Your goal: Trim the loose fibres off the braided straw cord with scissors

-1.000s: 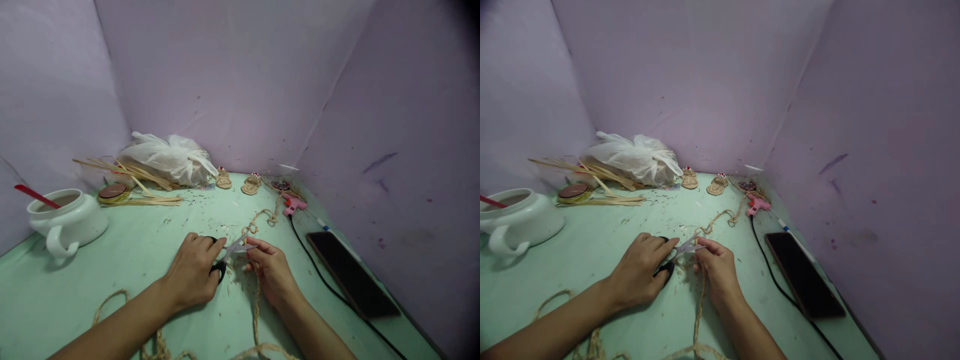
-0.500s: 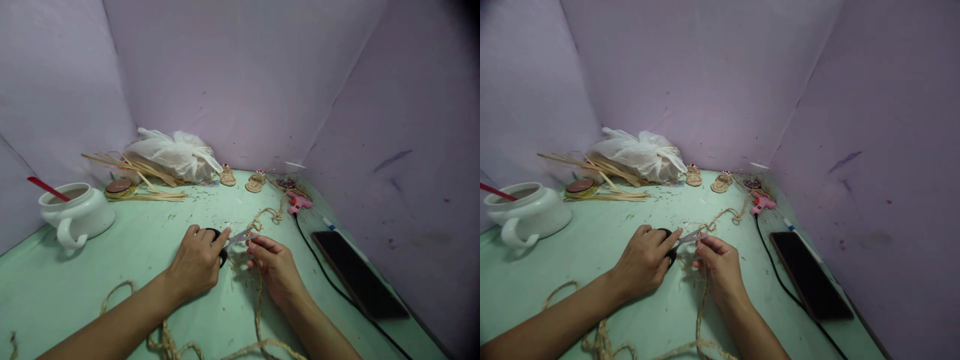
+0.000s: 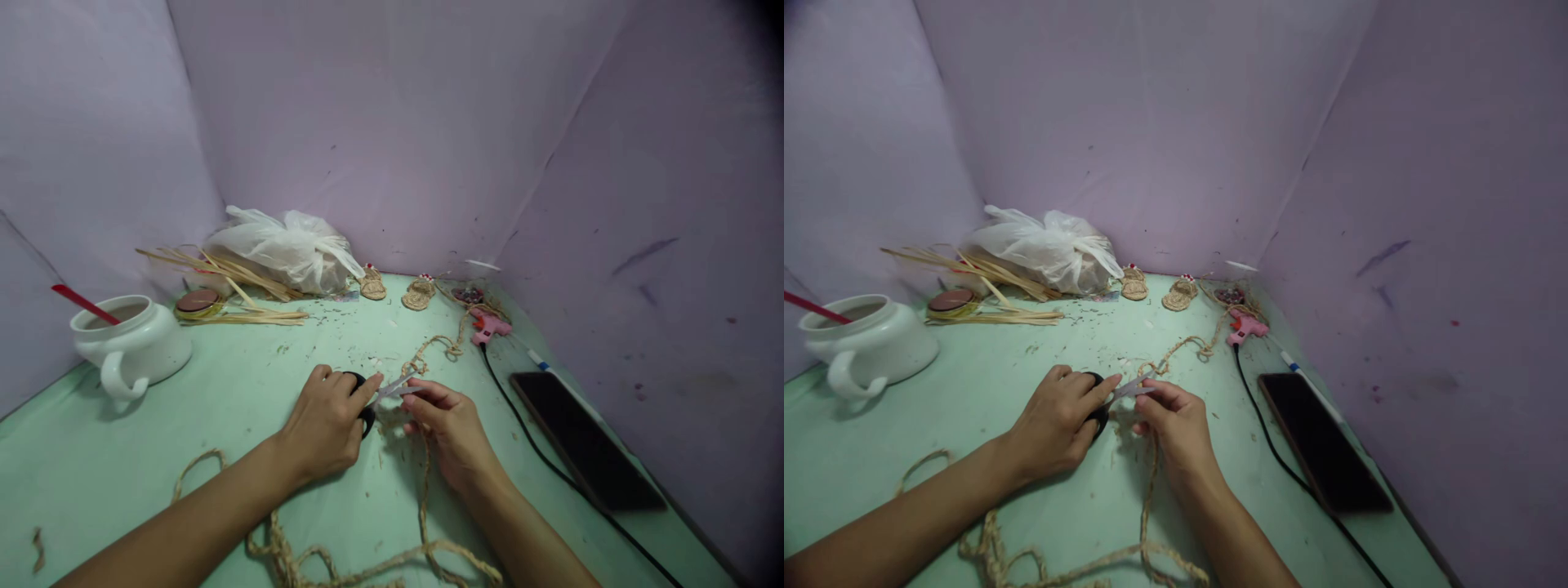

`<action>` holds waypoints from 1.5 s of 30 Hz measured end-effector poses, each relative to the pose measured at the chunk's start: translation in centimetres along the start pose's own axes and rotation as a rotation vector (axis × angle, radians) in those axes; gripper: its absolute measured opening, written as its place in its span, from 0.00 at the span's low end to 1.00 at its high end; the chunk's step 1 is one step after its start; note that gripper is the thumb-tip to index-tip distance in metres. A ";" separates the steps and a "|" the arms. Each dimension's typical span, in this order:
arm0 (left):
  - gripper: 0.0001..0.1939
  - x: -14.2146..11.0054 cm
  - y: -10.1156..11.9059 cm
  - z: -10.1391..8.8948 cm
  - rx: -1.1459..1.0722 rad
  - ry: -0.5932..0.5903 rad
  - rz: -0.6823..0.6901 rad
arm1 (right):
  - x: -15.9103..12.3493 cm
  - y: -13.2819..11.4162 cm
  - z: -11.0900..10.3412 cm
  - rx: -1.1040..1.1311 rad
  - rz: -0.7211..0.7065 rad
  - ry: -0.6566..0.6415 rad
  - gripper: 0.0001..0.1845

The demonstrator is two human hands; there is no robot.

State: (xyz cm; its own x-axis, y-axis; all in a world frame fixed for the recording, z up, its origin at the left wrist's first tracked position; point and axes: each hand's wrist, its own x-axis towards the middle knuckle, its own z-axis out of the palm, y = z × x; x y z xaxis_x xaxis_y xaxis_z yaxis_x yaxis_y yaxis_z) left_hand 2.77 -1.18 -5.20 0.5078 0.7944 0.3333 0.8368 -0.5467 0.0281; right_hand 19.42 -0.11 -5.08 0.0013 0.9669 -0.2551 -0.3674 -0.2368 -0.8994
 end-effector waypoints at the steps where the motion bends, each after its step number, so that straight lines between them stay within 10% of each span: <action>1: 0.27 0.0 0.0 0.0 0.002 0.001 -0.002 | 0.0 0.1 0.0 -0.015 0.002 -0.019 0.13; 27: 0.28 0.2 -0.1 0.0 0.108 -0.099 0.011 | -0.2 0.4 -0.1 -0.087 -0.068 -0.044 0.10; 38: 0.23 0.2 -1.0 0.2 -0.373 0.059 -0.284 | 0.1 0.0 -0.2 0.061 -0.004 0.027 0.18; 45: 0.27 0.3 -0.5 -0.1 -0.127 0.005 -0.035 | -0.1 -0.2 0.0 0.092 0.018 -0.030 0.19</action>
State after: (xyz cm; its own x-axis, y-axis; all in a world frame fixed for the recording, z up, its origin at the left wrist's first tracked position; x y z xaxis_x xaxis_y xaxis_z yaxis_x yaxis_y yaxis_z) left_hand 2.49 -0.69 -5.00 0.4774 0.8123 0.3351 0.8212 -0.5481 0.1586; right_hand 19.52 -0.14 -4.87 -0.0331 0.9653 -0.2590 -0.4506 -0.2457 -0.8583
